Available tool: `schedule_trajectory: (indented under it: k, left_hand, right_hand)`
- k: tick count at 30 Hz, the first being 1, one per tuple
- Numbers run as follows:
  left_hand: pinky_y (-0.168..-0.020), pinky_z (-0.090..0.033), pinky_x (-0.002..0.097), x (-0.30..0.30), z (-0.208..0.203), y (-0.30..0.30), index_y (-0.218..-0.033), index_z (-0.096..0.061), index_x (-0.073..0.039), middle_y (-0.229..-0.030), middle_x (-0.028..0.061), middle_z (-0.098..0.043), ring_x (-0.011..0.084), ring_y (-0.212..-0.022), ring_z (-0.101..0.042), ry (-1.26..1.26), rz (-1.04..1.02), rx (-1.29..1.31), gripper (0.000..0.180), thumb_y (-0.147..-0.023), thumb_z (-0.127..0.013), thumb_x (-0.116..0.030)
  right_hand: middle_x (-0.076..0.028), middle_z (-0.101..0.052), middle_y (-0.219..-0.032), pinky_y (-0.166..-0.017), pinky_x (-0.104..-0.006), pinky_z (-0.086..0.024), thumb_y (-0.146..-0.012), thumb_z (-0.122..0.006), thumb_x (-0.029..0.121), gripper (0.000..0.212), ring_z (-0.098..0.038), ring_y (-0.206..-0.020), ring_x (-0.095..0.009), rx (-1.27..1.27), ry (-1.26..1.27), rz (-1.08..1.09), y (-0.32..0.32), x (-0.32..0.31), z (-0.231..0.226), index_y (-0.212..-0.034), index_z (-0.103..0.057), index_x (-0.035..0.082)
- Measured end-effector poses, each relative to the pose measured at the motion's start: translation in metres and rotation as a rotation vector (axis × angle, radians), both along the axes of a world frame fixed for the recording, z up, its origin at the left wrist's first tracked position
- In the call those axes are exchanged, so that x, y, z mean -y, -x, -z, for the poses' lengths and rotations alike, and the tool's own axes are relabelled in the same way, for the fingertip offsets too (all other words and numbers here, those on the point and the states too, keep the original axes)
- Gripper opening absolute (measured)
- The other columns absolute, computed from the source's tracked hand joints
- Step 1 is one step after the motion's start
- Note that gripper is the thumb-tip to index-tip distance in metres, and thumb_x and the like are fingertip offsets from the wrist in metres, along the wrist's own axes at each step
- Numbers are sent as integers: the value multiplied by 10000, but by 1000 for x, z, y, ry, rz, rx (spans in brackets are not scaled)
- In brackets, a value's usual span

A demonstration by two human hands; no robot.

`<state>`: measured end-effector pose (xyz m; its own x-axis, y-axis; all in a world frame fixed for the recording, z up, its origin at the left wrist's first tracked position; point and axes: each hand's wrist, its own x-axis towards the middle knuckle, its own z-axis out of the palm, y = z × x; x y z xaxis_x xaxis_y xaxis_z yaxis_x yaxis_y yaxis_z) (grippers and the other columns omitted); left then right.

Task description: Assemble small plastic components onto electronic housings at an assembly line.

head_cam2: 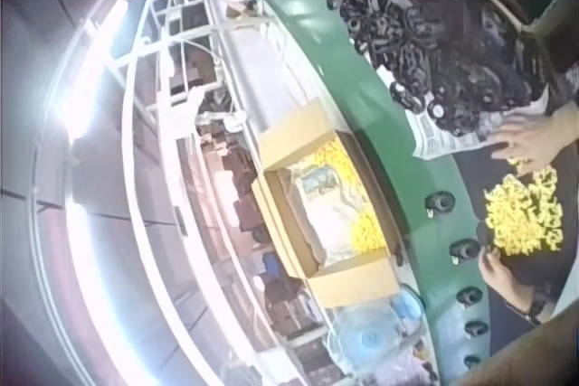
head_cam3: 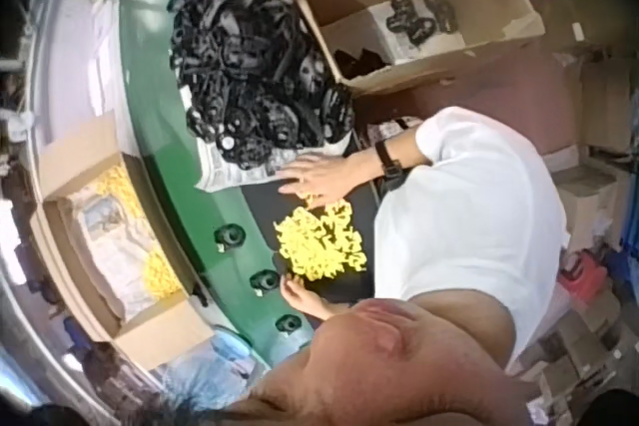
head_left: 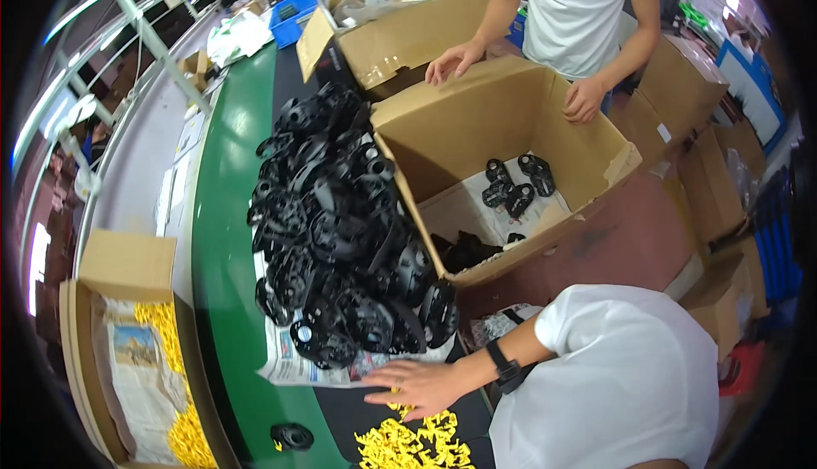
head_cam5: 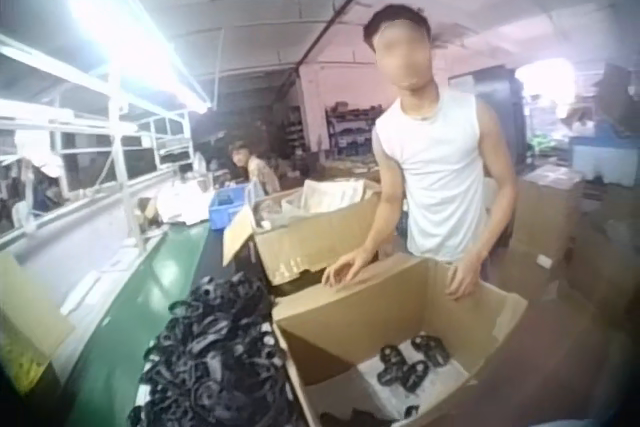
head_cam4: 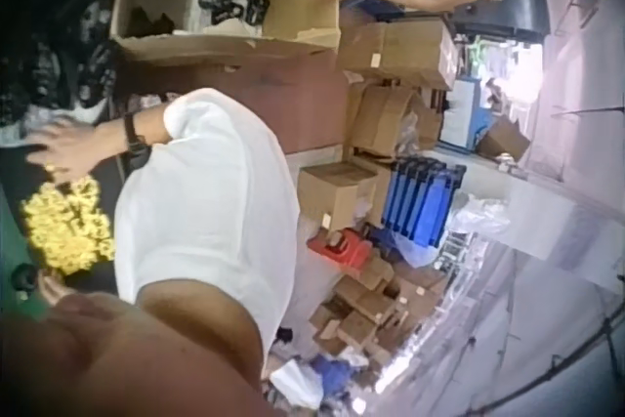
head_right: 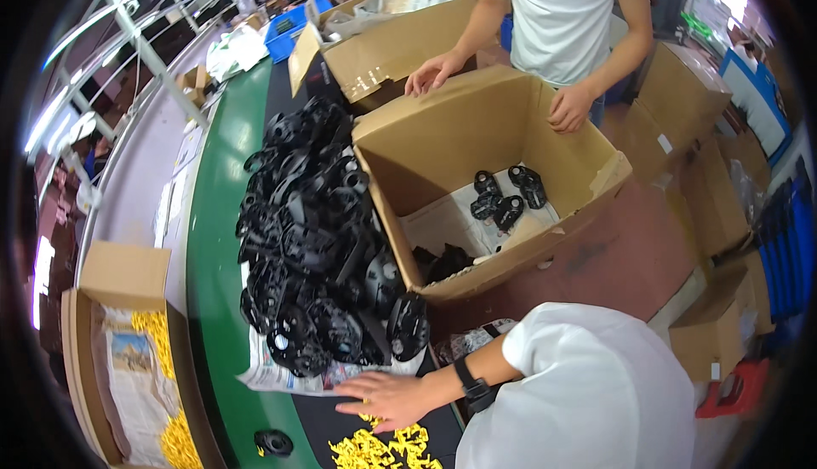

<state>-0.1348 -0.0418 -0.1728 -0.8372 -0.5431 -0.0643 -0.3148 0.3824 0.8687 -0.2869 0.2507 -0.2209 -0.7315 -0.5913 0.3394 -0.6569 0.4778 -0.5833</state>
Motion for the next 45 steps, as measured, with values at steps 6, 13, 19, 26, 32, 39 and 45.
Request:
schedule_trajectory:
  k: [6, 13, 19, 26, 32, 39, 45]
  left_hand:
    - [-811, -537, 356, -23, -22, -7, -1226, -573, 16, -1143, 176, -629, 264, -951, -629, 151, -86, -40, 328, -994, -550, -214]
    - [-784, -527, 332, -47, -50, -6, -1156, -616, 11, -1064, 154, -654, 237, -908, -623, 219, -181, -91, 279, -979, -575, -202]
    - [-791, -511, 312, -82, -67, 16, -1138, -619, 21, -1046, 121, -648, 203, -898, -610, 261, -76, -216, 245, -974, -574, -155]
    - [-827, -500, 333, -110, -47, 28, -1113, -620, 58, -1036, 143, -640, 234, -903, -622, 216, 164, -156, 294, -953, -606, -188]
    - [-745, -516, 324, -111, -61, 81, -960, -654, 21, -862, 140, -679, 263, -789, -668, 240, 420, -128, 197, -777, -657, -52]
    - [-744, -531, 343, -172, -64, 163, -1024, -649, 4, -958, 139, -658, 274, -834, -661, 239, 890, -211, 326, -733, -769, -80]
    - [-668, -491, 365, -235, -41, 179, -972, -655, -51, -881, 91, -592, 275, -764, -589, 541, 1044, -349, 379, -687, -841, -217]
  right_hand:
    - [-290, -229, -1521, -1154, -511, -185, -819, -653, 284, 579, -215, -1424, -398, -39, 111, -92, 19, 21, 10, -1301, -526, -11]
    - [-227, -502, -1366, -1120, -505, -239, -792, -578, 193, 235, -377, -1340, -354, -186, 191, -160, 29, 28, 13, -810, -699, -7]
    - [-64, -609, -1196, -964, -387, -425, -876, -619, 298, 213, -538, -1128, -243, -93, 480, -218, 33, 22, -29, -942, -700, 113]
    - [-55, -605, -949, -612, -347, -538, -916, -621, 194, 203, -642, -723, -258, 255, 549, -521, 20, -5, -91, -1082, -634, 78]
    - [-61, -604, -992, -674, -318, -553, -864, -646, 70, 203, -651, -785, -238, 309, 486, -409, 29, -54, -107, -1066, -626, 72]
    - [-91, -651, -958, -669, -274, -553, -769, -624, -42, 285, -668, -766, -167, 352, 421, -3, 30, -138, -113, -1043, -651, 30]
    - [-78, -637, -958, -727, -259, -561, -803, -639, -55, 355, -669, -827, -136, 435, 451, 259, 26, -159, -106, -1146, -661, 34]
